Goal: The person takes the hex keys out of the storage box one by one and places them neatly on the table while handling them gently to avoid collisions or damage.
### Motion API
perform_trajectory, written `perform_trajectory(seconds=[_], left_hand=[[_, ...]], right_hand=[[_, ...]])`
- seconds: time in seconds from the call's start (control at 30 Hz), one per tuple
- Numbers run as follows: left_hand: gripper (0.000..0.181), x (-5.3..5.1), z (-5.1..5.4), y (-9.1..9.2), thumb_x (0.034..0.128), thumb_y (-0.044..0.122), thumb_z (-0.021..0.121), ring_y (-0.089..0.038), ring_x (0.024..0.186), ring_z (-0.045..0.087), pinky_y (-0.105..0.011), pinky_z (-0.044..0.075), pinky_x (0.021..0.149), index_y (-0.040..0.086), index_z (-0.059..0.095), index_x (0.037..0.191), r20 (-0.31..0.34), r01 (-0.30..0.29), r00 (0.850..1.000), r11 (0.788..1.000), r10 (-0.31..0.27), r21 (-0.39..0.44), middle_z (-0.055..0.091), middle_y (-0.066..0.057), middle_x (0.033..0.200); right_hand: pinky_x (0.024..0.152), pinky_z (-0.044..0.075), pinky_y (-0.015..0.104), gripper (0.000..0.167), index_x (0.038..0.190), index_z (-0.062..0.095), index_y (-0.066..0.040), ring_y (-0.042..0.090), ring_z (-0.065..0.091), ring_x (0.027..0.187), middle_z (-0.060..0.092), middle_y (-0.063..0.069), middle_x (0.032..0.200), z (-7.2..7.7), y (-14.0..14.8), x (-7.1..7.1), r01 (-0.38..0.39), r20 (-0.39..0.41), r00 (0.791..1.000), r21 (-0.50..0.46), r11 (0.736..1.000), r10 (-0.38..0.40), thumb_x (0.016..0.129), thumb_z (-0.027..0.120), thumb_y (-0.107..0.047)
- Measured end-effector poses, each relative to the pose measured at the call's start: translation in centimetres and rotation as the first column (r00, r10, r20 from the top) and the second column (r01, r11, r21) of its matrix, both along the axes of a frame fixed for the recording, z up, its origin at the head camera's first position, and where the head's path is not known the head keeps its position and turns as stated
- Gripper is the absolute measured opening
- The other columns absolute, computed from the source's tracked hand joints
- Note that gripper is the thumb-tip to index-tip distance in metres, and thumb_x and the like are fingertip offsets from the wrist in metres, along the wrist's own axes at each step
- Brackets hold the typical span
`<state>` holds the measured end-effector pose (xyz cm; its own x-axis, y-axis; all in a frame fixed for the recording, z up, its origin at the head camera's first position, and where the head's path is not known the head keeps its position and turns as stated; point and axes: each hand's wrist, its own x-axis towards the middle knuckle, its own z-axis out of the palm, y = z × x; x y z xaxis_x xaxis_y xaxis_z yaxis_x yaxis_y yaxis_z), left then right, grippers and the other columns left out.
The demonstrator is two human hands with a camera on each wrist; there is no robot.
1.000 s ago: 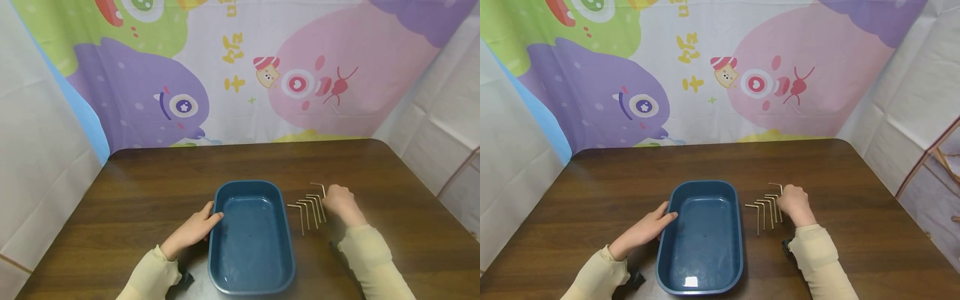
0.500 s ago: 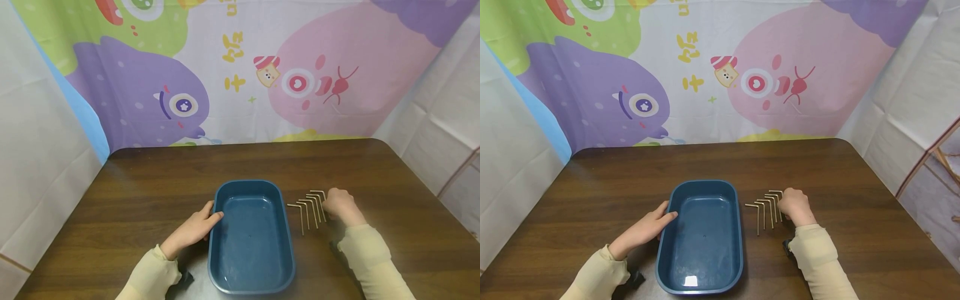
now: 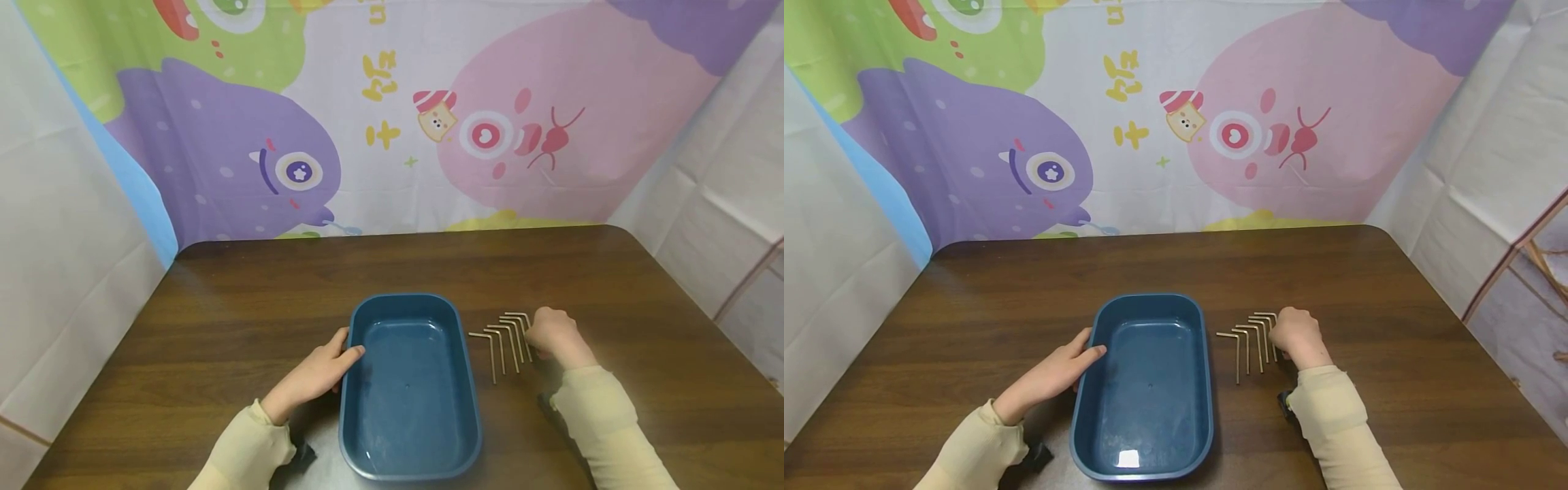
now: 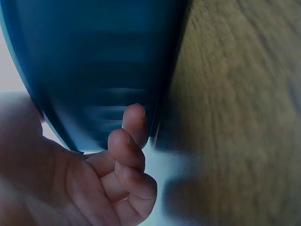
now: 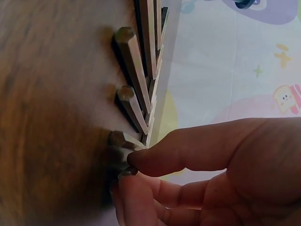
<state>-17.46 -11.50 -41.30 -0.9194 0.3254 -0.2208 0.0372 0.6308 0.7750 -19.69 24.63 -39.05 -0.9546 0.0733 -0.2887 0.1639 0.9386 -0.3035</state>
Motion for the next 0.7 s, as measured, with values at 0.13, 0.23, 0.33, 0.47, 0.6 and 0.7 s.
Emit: perform_trajectory(seconds=[0.13, 0.23, 0.33, 0.47, 0.6, 0.7], left_hand=[[0.049, 0.03, -0.04, -0.02, 0.0933, 0.033, 0.044, -0.017, 0.047, 0.047, -0.030, 0.041, 0.052, 0.010, 0.034, 0.136, 0.002, 0.001, 1.000, 1.000, -0.001, 0.001, 0.052, -0.005, 0.059], [0.049, 0.02, -0.07, -0.06, 0.0935, 0.033, 0.044, -0.017, 0.048, 0.048, -0.030, 0.042, 0.051, 0.010, 0.034, 0.136, 0.006, 0.004, 1.000, 1.000, -0.004, 0.003, 0.053, -0.005, 0.060], [0.049, 0.00, -0.05, -0.08, 0.0935, 0.033, 0.044, -0.017, 0.048, 0.048, -0.030, 0.042, 0.051, 0.010, 0.034, 0.136, 0.006, 0.008, 1.000, 1.000, -0.008, 0.005, 0.053, -0.005, 0.061], [0.049, 0.01, 0.00, -0.06, 0.0932, 0.034, 0.044, -0.017, 0.048, 0.047, -0.030, 0.042, 0.051, 0.010, 0.035, 0.135, 0.000, 0.008, 1.000, 1.000, -0.008, 0.005, 0.053, -0.005, 0.060], [0.049, 0.03, -0.02, -0.07, 0.0929, 0.035, 0.044, -0.017, 0.048, 0.048, -0.030, 0.042, 0.052, 0.011, 0.035, 0.135, -0.002, 0.005, 1.000, 1.000, -0.005, 0.005, 0.053, -0.005, 0.060], [0.049, 0.03, -0.06, -0.07, 0.0929, 0.035, 0.044, -0.017, 0.048, 0.048, -0.030, 0.042, 0.052, 0.010, 0.035, 0.135, 0.000, 0.005, 1.000, 1.000, -0.005, 0.005, 0.054, -0.005, 0.060]], right_hand=[[0.054, 0.042, 0.029, 0.014, 0.060, 0.051, -0.005, 0.013, 0.057, 0.045, 0.056, 0.005, 0.053, -0.03, 0.02, 0.02, 0.008, 0.008, 1.000, -0.006, 1.000, -0.008, 0.072, 0.044, -0.004], [0.055, 0.043, 0.030, 0.014, 0.060, 0.052, -0.004, 0.013, 0.057, 0.045, 0.057, 0.006, 0.054, 0.01, 0.00, 0.05, 0.010, 0.011, 1.000, -0.005, 1.000, -0.010, 0.072, 0.045, -0.004], [0.054, 0.044, 0.030, 0.013, 0.061, 0.053, -0.004, 0.014, 0.058, 0.045, 0.057, 0.007, 0.056, 0.08, -0.02, 0.08, 0.019, 0.017, 1.000, -0.013, 1.000, -0.019, 0.072, 0.046, -0.003], [0.054, 0.044, 0.029, 0.013, 0.062, 0.053, -0.003, 0.014, 0.059, 0.046, 0.057, 0.008, 0.058, 0.14, 0.00, 0.08, 0.028, 0.033, 0.999, -0.021, 0.999, -0.028, 0.074, 0.047, -0.003], [0.054, 0.045, 0.030, 0.012, 0.063, 0.053, -0.003, 0.015, 0.059, 0.047, 0.057, 0.009, 0.059, 0.24, -0.02, 0.14, 0.025, 0.041, 0.999, -0.027, 0.999, -0.023, 0.074, 0.047, -0.004], [0.052, 0.044, 0.030, 0.012, 0.064, 0.054, -0.002, 0.016, 0.059, 0.048, 0.057, 0.010, 0.059, 0.19, 0.00, 0.07, 0.034, 0.056, 0.998, -0.039, 0.999, -0.032, 0.074, 0.047, -0.003]])
